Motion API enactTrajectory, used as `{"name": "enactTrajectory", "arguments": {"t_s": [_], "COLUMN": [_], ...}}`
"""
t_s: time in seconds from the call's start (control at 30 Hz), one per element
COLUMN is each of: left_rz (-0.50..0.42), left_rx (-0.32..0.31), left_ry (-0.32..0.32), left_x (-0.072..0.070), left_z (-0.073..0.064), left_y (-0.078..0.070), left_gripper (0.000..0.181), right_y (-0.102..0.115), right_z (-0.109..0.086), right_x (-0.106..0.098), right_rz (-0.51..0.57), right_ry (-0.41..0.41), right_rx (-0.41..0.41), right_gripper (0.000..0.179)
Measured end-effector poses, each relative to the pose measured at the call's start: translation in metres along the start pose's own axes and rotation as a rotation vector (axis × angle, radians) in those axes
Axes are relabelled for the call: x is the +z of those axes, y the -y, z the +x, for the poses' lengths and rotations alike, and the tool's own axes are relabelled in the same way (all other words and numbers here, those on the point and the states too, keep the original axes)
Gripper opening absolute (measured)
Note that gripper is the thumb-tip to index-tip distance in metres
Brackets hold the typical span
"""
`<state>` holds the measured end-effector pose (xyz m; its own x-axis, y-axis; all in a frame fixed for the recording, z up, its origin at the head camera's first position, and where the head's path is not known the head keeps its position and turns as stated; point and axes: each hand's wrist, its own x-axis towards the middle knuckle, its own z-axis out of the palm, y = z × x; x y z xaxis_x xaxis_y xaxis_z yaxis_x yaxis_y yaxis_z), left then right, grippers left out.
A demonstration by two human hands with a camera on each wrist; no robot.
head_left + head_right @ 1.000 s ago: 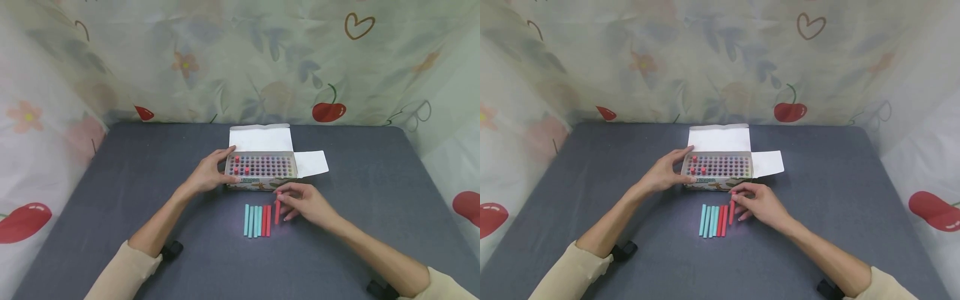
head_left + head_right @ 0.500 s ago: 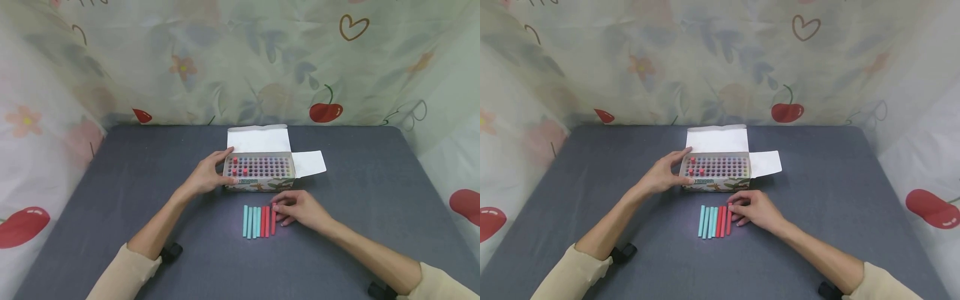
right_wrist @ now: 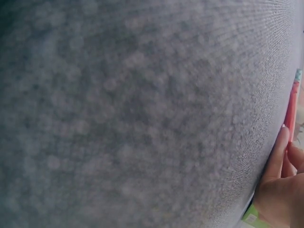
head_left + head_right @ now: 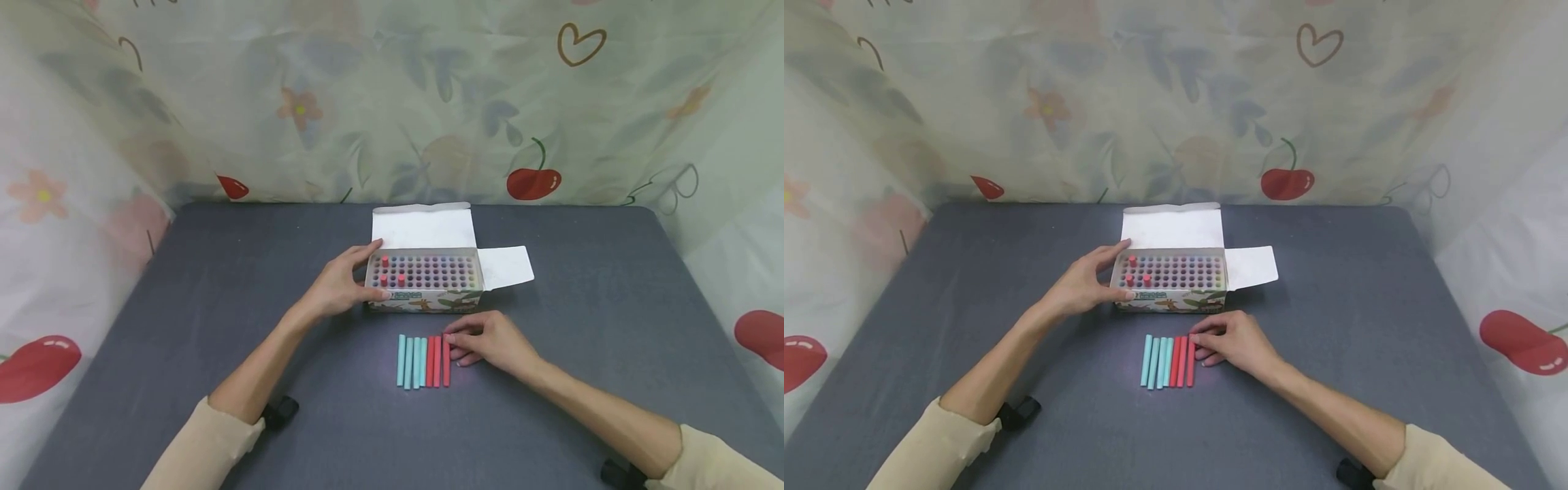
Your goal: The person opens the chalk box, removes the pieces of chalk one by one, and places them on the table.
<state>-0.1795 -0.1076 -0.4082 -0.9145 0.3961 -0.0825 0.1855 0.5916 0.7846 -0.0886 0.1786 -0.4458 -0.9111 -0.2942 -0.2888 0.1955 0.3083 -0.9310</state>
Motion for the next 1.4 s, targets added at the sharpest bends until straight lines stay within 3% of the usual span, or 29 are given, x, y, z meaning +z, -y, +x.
{"name": "enactTrajectory", "arguments": {"t_s": [0.23,0.43,0.93,1.1,1.2,1.4], "left_rz": [0.003,0.001,-0.002,-0.005,-0.015,-0.039], "left_rx": [-0.009,-0.003,-0.003,0.004,0.008,0.025], "left_ry": [0.0,-0.001,-0.013,-0.007,-0.005,-0.004], "left_x": [-0.001,-0.001,-0.001,0.0,0.0,0.001], "left_z": [-0.002,-0.001,0.0,0.0,0.0,0.0], "left_y": [0.003,0.004,0.001,0.0,0.0,0.0], "left_gripper": [0.094,0.095,0.094,0.093,0.093,0.092], "right_y": [-0.002,0.003,0.046,0.057,0.065,0.076], "right_z": [0.003,0.004,0.012,0.016,0.019,0.029], "right_x": [0.001,0.0,-0.01,-0.013,-0.013,-0.013], "right_rz": [-0.016,-0.063,-0.161,-0.122,-0.111,-0.197], "right_ry": [0.004,0.01,0.052,0.06,0.046,-0.027], "right_rx": [0.001,-0.05,-0.202,-0.235,-0.242,-0.25], "right_gripper": [0.025,0.019,0.022,0.023,0.023,0.021]}}
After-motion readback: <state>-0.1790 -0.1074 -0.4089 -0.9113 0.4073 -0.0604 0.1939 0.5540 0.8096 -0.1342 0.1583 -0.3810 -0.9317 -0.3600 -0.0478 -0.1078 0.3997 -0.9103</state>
